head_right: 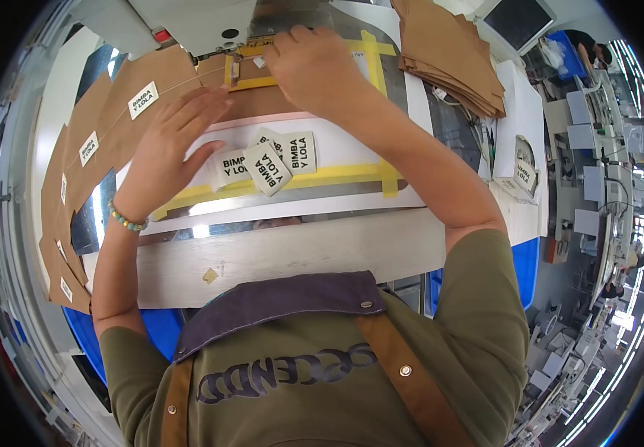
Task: Positioning and sewing brand labels onto leather pattern pieces using a programmable sewing machine.
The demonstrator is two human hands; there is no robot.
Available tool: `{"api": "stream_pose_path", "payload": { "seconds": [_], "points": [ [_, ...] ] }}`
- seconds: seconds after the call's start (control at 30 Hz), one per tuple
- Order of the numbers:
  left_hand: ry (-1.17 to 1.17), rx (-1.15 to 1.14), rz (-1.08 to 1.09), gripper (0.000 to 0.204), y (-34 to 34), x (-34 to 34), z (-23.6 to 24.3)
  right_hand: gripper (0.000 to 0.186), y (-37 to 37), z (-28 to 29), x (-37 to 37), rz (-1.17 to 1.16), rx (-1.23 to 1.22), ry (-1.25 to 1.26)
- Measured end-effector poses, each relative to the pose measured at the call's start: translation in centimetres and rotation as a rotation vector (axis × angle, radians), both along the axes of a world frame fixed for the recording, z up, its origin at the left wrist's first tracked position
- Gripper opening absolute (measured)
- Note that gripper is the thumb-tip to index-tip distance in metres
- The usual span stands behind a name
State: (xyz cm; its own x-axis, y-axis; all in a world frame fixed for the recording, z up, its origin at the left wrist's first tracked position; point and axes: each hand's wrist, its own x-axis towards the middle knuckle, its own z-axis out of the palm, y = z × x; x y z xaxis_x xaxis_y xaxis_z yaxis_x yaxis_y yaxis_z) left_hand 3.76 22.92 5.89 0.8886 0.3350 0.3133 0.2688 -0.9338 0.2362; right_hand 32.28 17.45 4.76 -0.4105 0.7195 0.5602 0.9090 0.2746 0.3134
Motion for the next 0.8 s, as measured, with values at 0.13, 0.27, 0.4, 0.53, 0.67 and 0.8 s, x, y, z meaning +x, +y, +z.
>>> {"api": "stream_pose_path", "payload": {
  "seconds": [0.13,0.27,0.4,0.53,0.67,0.8],
  "points": [
    [-0.034,-0.027,-0.056,0.065,0.1,1.6,-1.1,0.013,1.0,-1.6,-1.4,-0.031,-0.146,-0.067],
    [0.018,-0.082,-0.039,0.065,1.0,2.4,-2.1,0.01,0.9,-2.6,-1.6,0.064,-0.171,0.021],
    [0.08,-0.027,-0.037,0.066,1.9,2.7,-3.1,0.019,0.3,-2.3,-0.4,0.056,-0.244,0.144],
    [0.067,-0.008,-0.044,0.067,2.3,2.9,-3.2,0.031,-1.3,-2.1,0.9,0.123,-0.286,0.254],
    [0.039,-0.008,-0.031,0.063,2.8,3.2,-3.4,0.036,-2.2,-2.8,1.9,0.083,-0.285,0.234],
    [0.064,0.008,0.004,0.063,3.2,3.4,-3.9,0.038,-1.8,-1.9,1.5,0.095,-0.363,0.266]
  ]
}}
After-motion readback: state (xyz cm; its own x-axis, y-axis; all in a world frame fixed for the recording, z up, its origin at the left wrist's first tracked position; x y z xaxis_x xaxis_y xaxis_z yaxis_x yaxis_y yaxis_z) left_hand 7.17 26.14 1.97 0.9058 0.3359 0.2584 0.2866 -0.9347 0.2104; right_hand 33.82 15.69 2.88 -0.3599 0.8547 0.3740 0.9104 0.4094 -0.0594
